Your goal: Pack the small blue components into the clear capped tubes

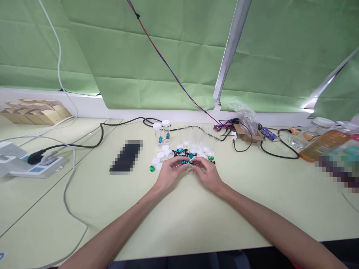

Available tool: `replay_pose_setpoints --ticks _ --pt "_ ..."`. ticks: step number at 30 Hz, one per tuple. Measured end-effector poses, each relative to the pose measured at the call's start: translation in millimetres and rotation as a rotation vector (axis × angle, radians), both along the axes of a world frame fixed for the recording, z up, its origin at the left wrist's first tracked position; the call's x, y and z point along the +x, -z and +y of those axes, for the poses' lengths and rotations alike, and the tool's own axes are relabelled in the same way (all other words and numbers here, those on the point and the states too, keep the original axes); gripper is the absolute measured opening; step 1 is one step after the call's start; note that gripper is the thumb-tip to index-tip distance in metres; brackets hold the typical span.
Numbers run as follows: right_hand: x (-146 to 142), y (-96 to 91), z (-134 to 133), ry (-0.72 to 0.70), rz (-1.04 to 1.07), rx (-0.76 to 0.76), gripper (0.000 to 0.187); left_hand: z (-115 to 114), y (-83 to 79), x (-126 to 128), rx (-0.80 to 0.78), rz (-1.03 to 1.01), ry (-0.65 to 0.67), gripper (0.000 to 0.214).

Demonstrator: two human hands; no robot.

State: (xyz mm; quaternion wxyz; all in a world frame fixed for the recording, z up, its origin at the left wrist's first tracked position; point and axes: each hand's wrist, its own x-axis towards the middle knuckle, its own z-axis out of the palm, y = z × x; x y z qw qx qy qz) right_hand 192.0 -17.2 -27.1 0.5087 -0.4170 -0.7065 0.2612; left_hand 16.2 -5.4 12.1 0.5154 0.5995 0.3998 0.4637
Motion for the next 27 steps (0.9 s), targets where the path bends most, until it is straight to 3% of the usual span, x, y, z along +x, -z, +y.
replay_pose_setpoints --ticks 12,18,27 --pt "-1.6 -7.9 -1.7 -0.018 -0.055 -0.048 0.021 1.4 4.9 -0.6 0.006 0.003 0.023 0.03" --pt "-2.0 -4.1 -0.4 -0.019 0.014 -0.075 0.02 2.4 4.8 0.3 -0.024 -0.026 -0.007 0.033" --pt "-1.7 -5.5 -0.4 -0.018 0.029 -0.017 0.02 4.1 4.5 0.5 -0.047 -0.071 -0.025 0.032"
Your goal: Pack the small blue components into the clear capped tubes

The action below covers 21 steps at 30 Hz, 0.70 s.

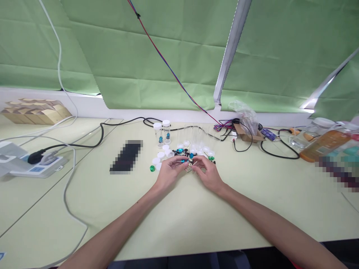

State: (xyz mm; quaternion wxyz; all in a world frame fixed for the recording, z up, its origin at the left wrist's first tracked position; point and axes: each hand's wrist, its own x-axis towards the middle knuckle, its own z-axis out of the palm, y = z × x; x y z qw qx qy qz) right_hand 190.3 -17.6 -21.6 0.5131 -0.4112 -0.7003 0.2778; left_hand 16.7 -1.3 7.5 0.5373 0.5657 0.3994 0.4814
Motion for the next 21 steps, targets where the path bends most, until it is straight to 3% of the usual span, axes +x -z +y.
replay_pose_setpoints --ticks 21 --pt "2.7 0.2 0.5 0.007 -0.112 0.016 0.015 -4.1 -3.6 0.7 -0.01 0.041 0.033 0.03"
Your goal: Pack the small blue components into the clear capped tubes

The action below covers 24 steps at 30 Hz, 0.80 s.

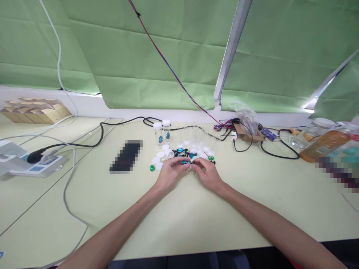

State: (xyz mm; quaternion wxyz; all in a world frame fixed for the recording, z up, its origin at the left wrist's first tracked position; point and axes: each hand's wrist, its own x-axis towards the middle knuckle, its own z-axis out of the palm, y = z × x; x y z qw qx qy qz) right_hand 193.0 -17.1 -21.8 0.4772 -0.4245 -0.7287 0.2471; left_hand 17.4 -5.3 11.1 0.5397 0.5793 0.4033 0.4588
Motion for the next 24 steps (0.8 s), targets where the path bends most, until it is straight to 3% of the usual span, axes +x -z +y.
replay_pose_setpoints --ticks 7,13,24 --pt "1 -0.5 1 0.023 -0.057 -0.018 0.022 -1 -0.1 1 -0.011 -0.022 0.029 0.03" --pt "0 0.3 1 0.014 0.025 -0.033 0.019 1 5.3 1 -0.06 -0.088 0.014 0.033" --pt "1 3.7 2 -0.021 0.049 0.053 0.016 6 12.5 0 -0.022 -0.152 0.011 0.032"
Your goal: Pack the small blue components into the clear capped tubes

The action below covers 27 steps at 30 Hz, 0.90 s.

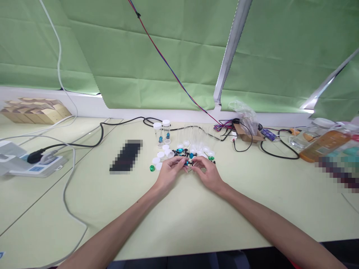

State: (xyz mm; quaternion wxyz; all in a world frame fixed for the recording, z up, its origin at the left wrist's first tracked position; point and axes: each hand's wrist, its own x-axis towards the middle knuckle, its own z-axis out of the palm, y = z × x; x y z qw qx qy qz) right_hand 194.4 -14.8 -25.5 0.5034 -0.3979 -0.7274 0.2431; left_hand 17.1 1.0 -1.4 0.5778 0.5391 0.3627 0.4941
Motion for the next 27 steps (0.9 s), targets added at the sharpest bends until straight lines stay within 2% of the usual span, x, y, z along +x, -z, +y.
replay_pose_setpoints --ticks 27 --pt "-0.8 -1.6 -0.2 0.062 -0.124 -0.034 0.016 -2.5 0.1 1.6 -0.004 0.018 -0.01 0.027"
